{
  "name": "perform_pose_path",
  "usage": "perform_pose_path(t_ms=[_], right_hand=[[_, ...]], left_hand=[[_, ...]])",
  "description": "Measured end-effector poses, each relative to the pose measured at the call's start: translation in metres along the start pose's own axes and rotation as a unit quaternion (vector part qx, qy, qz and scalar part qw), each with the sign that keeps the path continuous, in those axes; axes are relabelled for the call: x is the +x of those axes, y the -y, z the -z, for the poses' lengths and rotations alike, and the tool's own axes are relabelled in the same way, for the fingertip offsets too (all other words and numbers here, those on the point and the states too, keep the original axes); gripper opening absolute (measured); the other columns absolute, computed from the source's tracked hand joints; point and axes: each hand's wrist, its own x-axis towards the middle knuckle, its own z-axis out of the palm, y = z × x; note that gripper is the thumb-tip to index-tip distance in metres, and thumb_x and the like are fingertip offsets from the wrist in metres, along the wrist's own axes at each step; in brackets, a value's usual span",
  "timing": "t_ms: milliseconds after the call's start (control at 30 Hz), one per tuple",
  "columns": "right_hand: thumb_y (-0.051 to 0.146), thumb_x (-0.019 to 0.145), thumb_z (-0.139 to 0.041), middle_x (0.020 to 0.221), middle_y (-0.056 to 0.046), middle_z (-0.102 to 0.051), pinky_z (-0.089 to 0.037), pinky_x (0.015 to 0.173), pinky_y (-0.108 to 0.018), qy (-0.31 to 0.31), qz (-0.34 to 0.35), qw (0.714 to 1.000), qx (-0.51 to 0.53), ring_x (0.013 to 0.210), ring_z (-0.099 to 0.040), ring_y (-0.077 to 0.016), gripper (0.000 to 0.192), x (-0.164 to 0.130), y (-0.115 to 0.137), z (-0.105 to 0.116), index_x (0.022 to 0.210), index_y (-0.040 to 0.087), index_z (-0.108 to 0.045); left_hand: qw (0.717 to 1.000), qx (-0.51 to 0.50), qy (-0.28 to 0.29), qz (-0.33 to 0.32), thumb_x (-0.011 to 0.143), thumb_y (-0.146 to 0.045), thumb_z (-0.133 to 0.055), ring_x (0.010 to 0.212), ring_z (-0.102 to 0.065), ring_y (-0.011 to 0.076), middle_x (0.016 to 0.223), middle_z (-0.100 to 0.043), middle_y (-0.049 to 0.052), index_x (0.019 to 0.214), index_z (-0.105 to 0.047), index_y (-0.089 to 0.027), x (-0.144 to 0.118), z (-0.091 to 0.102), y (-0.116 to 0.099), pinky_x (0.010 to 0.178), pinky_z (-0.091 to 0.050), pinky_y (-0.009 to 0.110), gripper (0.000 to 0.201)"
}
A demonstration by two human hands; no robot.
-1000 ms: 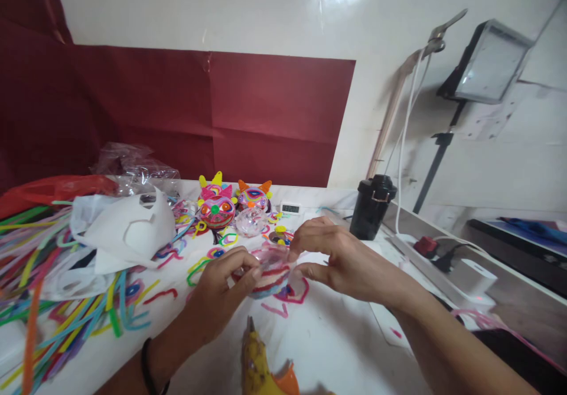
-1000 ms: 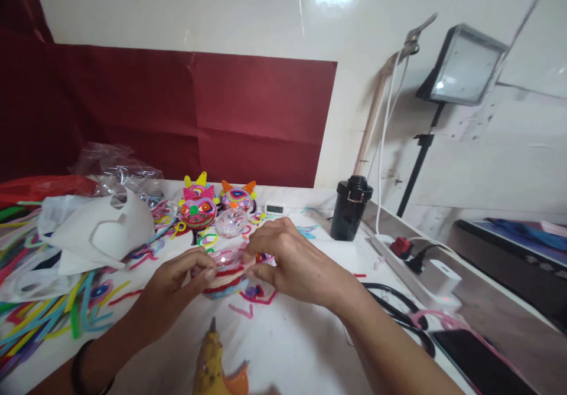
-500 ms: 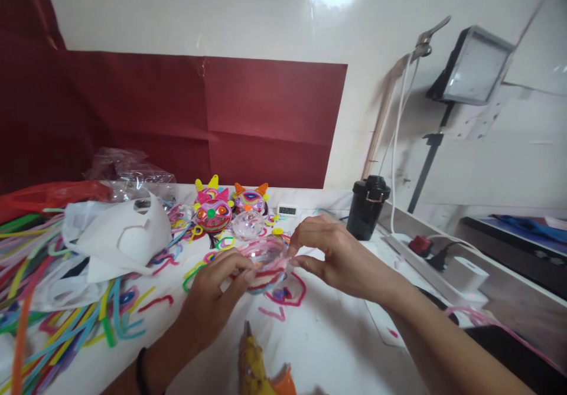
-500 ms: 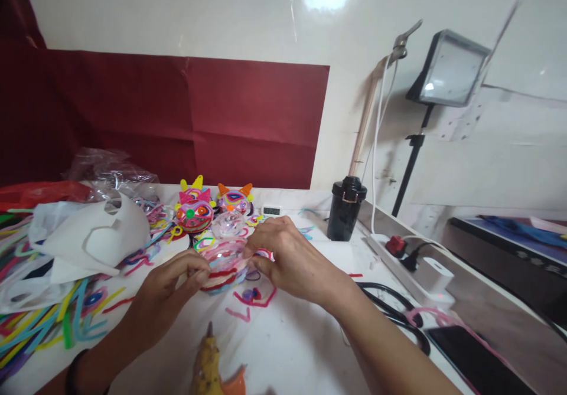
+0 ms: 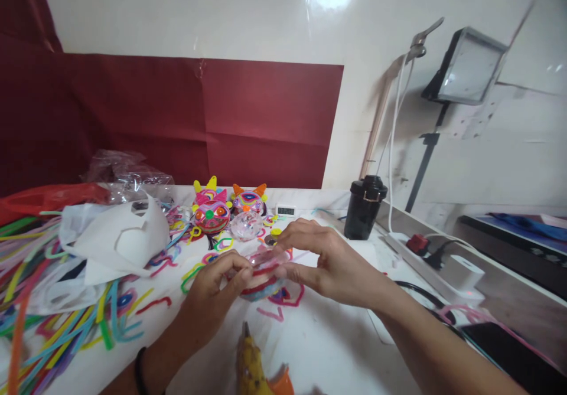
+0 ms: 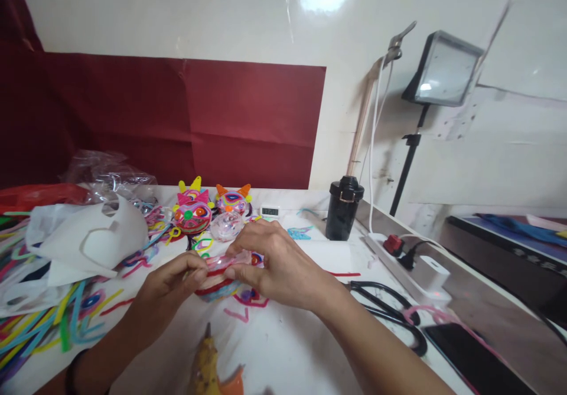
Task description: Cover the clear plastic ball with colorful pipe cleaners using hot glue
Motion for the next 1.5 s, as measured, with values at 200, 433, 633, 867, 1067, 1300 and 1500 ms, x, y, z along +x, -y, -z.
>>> perform_pose_path(t_ms=[200, 433, 633, 867, 1067, 1300, 1500], right_hand=[[0.017, 0.083, -0.066, 0.082, -0.003, -0.068, -0.039, 0.082, -0.035, 0.004, 0.014, 1.0, -0.021, 0.083, -0.059, -0.0182, 0.006, 0.0, -0.003, -0.009, 0.088, 0.019, -0.068], [0.016, 0.083, -0.065, 0.074, -0.003, -0.066, -0.04, 0.075, -0.031, 0.001, -0.039, 0.999, -0.003, 0.075, -0.059, -0.0165, 0.009, 0.003, -0.001, -0.013, 0.074, 0.015, -0.066], [0.01, 0.081, -0.064, 0.072, -0.001, -0.063, -0.041, 0.072, -0.029, -0.014, -0.058, 0.998, 0.032, 0.07, -0.057, -0.0148, 0.012, 0.003, -0.001, -0.015, 0.07, 0.016, -0.062], [0.009, 0.074, -0.07, 0.082, 0.002, -0.061, -0.039, 0.074, -0.028, -0.042, -0.108, 0.992, 0.042, 0.078, -0.055, -0.0148, 0.019, 0.001, -0.002, -0.016, 0.081, 0.019, -0.055], [0.009, 0.079, -0.063, 0.08, 0.002, -0.062, -0.04, 0.074, -0.027, 0.003, -0.106, 0.99, 0.09, 0.077, -0.055, -0.0138, 0.013, 0.002, -0.004, -0.018, 0.083, 0.019, -0.056], [0.003, 0.073, -0.059, 0.074, 0.004, -0.053, -0.041, 0.068, -0.026, 0.005, -0.133, 0.977, 0.165, 0.071, -0.05, -0.0133, 0.023, 0.0, -0.004, -0.022, 0.077, 0.021, -0.045], [0.001, 0.07, -0.057, 0.066, 0.006, -0.054, -0.038, 0.062, -0.026, 0.012, -0.177, 0.954, 0.241, 0.062, -0.046, -0.0117, 0.03, 0.001, -0.005, -0.023, 0.074, 0.022, -0.036]], left_hand=[[1.0, 0.019, 0.015, -0.004, 0.086, -0.033, -0.05, 0.066, -0.051, 0.0157, 0.069, -0.055, -0.001, 0.071, -0.058, -0.019, 0.0, -0.001, 0.001, 0.063, -0.038, 0.026, 0.022], [0.999, 0.03, 0.02, -0.01, 0.086, -0.034, -0.048, 0.066, -0.05, 0.0156, 0.068, -0.053, -0.001, 0.072, -0.058, -0.019, 0.0, 0.0, -0.001, 0.063, -0.037, 0.026, 0.022], [0.999, 0.032, 0.025, -0.023, 0.087, -0.032, -0.047, 0.066, -0.05, 0.0154, 0.069, -0.053, -0.001, 0.073, -0.058, -0.019, -0.001, 0.001, -0.004, 0.062, -0.037, 0.026, 0.022], [0.998, 0.045, 0.03, -0.033, 0.088, -0.033, -0.046, 0.069, -0.052, 0.016, 0.072, -0.056, 0.0, 0.076, -0.058, -0.019, -0.001, 0.001, -0.001, 0.064, -0.039, 0.026, 0.022], [0.997, 0.041, 0.035, -0.047, 0.088, -0.032, -0.047, 0.068, -0.053, 0.0159, 0.071, -0.056, 0.0, 0.074, -0.058, -0.019, -0.001, 0.002, 0.0, 0.063, -0.038, 0.026, 0.023], [0.996, 0.023, 0.051, -0.064, 0.089, -0.031, -0.046, 0.067, -0.051, 0.0152, 0.07, -0.054, -0.001, 0.071, -0.055, -0.019, -0.003, -0.001, 0.0, 0.063, -0.038, 0.025, 0.023], [0.996, 0.011, 0.077, -0.037, 0.089, -0.032, -0.046, 0.065, -0.049, 0.0148, 0.068, -0.052, -0.001, 0.071, -0.054, -0.019, -0.001, -0.001, -0.001, 0.061, -0.036, 0.025, 0.023]])
